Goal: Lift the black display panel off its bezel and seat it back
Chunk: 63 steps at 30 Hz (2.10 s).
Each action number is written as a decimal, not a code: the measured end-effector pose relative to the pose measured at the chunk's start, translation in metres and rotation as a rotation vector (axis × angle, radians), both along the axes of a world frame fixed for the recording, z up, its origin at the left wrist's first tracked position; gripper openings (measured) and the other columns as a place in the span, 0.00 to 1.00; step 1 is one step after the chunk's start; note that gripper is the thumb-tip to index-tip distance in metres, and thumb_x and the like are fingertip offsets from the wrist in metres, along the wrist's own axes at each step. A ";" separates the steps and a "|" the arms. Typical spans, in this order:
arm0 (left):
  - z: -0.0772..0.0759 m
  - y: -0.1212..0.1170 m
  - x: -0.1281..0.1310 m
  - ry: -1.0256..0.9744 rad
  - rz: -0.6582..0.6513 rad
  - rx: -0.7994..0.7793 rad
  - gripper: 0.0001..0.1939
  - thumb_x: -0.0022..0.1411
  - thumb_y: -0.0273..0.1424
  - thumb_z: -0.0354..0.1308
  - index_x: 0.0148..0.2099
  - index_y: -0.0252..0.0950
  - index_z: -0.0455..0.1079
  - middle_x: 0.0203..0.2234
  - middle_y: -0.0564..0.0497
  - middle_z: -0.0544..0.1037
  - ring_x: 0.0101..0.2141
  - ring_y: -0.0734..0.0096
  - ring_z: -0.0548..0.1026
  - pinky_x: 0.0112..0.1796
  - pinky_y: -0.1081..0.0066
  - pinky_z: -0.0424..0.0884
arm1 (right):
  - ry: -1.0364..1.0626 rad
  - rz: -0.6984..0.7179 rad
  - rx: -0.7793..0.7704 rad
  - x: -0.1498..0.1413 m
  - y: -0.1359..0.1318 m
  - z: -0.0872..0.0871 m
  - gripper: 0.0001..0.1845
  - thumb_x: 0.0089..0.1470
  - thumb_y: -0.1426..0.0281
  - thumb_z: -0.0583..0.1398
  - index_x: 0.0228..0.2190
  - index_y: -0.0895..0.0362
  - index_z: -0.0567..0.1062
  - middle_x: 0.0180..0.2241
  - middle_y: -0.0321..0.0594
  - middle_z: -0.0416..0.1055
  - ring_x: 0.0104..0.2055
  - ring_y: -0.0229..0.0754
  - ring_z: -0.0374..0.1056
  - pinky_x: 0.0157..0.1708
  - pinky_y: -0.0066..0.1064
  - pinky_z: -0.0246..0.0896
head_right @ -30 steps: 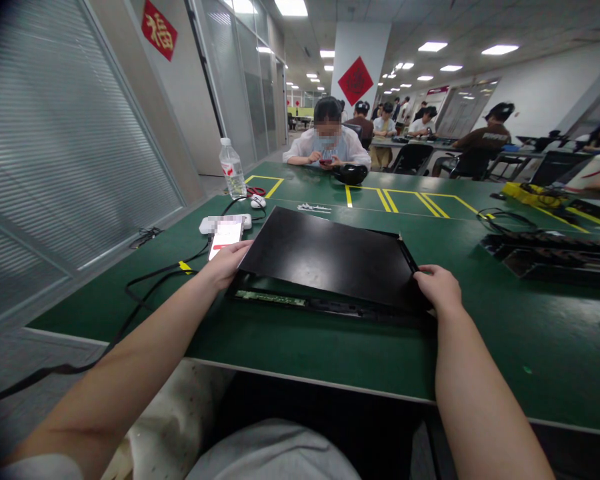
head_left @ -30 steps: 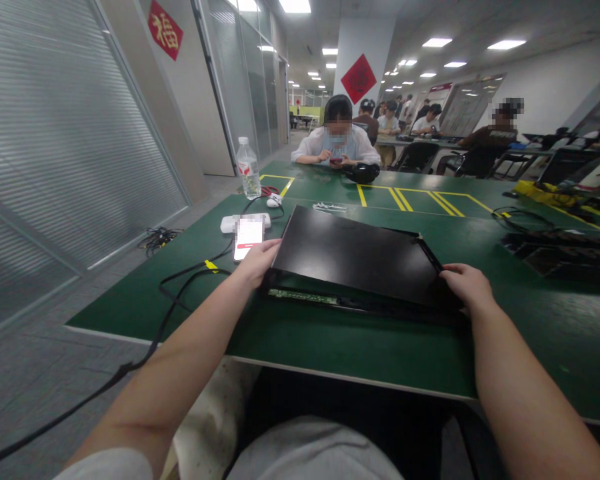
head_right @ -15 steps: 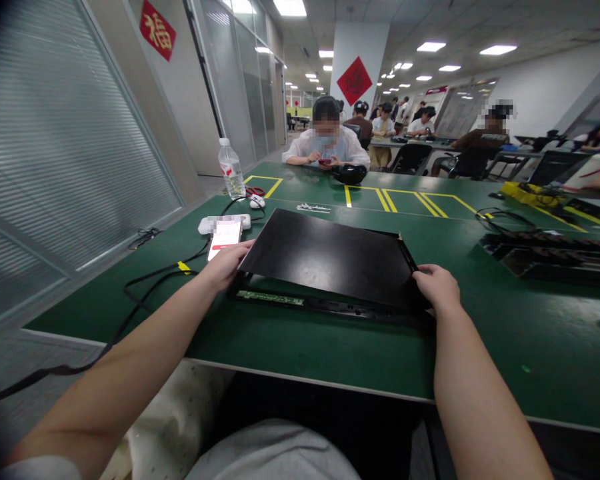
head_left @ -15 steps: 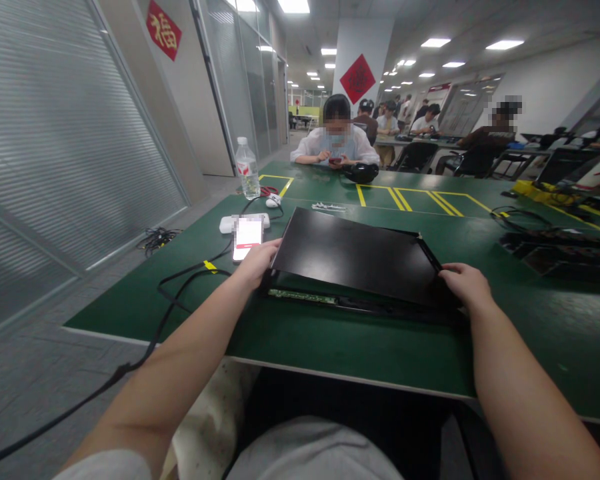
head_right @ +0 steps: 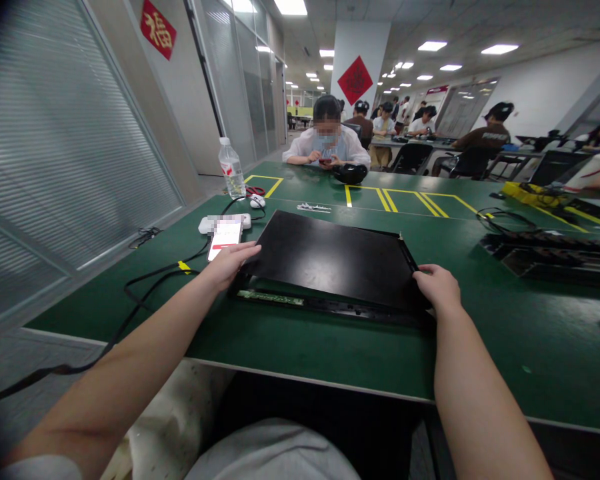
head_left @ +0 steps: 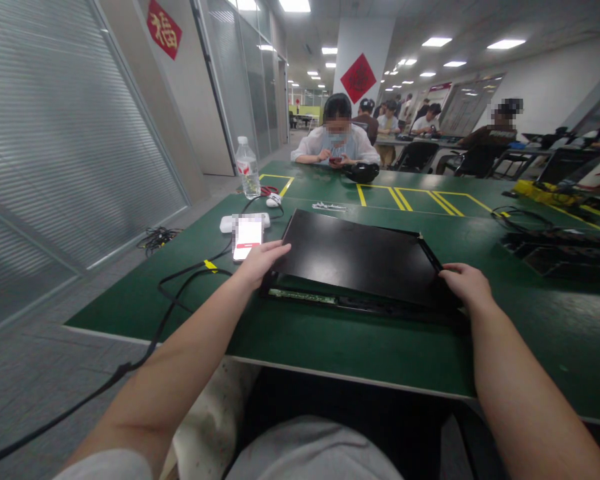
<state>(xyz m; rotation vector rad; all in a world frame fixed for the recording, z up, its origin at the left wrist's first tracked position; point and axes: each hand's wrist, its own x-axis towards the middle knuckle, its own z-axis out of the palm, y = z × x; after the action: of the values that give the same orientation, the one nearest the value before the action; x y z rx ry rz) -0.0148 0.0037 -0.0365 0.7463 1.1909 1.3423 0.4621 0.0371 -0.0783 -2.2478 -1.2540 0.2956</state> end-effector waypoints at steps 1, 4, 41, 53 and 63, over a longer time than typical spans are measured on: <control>-0.001 0.000 -0.001 0.029 -0.031 0.012 0.20 0.45 0.25 0.78 0.44 0.33 0.84 0.38 0.42 0.87 0.34 0.59 0.84 0.34 0.68 0.80 | -0.001 -0.001 0.002 0.000 0.000 0.000 0.18 0.48 0.64 0.65 0.42 0.52 0.85 0.39 0.47 0.81 0.42 0.55 0.77 0.43 0.44 0.72; -0.003 -0.001 -0.003 0.070 -0.079 0.024 0.21 0.43 0.24 0.79 0.43 0.34 0.85 0.38 0.42 0.87 0.32 0.60 0.84 0.33 0.67 0.80 | 0.005 -0.008 -0.003 -0.001 -0.001 0.002 0.18 0.49 0.64 0.65 0.42 0.52 0.85 0.39 0.47 0.81 0.42 0.55 0.77 0.43 0.44 0.72; -0.015 0.010 -0.012 0.218 -0.068 -0.019 0.16 0.42 0.25 0.75 0.37 0.36 0.82 0.31 0.47 0.86 0.33 0.57 0.83 0.40 0.60 0.78 | 0.020 0.005 0.062 0.004 0.002 -0.006 0.16 0.43 0.64 0.66 0.38 0.51 0.84 0.34 0.44 0.80 0.34 0.51 0.75 0.36 0.43 0.72; 0.004 0.007 -0.007 -0.089 0.007 0.082 0.13 0.50 0.29 0.69 0.40 0.31 0.82 0.33 0.44 0.86 0.37 0.58 0.84 0.32 0.69 0.77 | -0.004 0.025 0.006 -0.001 0.000 0.000 0.18 0.47 0.64 0.65 0.42 0.52 0.84 0.40 0.47 0.81 0.40 0.55 0.75 0.39 0.44 0.70; 0.011 -0.004 -0.003 -0.104 -0.133 0.289 0.25 0.44 0.27 0.70 0.48 0.31 0.83 0.40 0.43 0.86 0.41 0.57 0.83 0.31 0.72 0.74 | 0.027 0.015 0.009 -0.001 0.000 -0.001 0.24 0.49 0.64 0.64 0.49 0.53 0.83 0.40 0.47 0.81 0.41 0.55 0.76 0.42 0.44 0.70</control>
<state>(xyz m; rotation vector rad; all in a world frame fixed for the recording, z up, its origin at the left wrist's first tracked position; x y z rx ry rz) -0.0178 -0.0003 -0.0255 0.9322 0.8591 1.4395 0.4609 0.0370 -0.0791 -2.2204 -1.2565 0.3252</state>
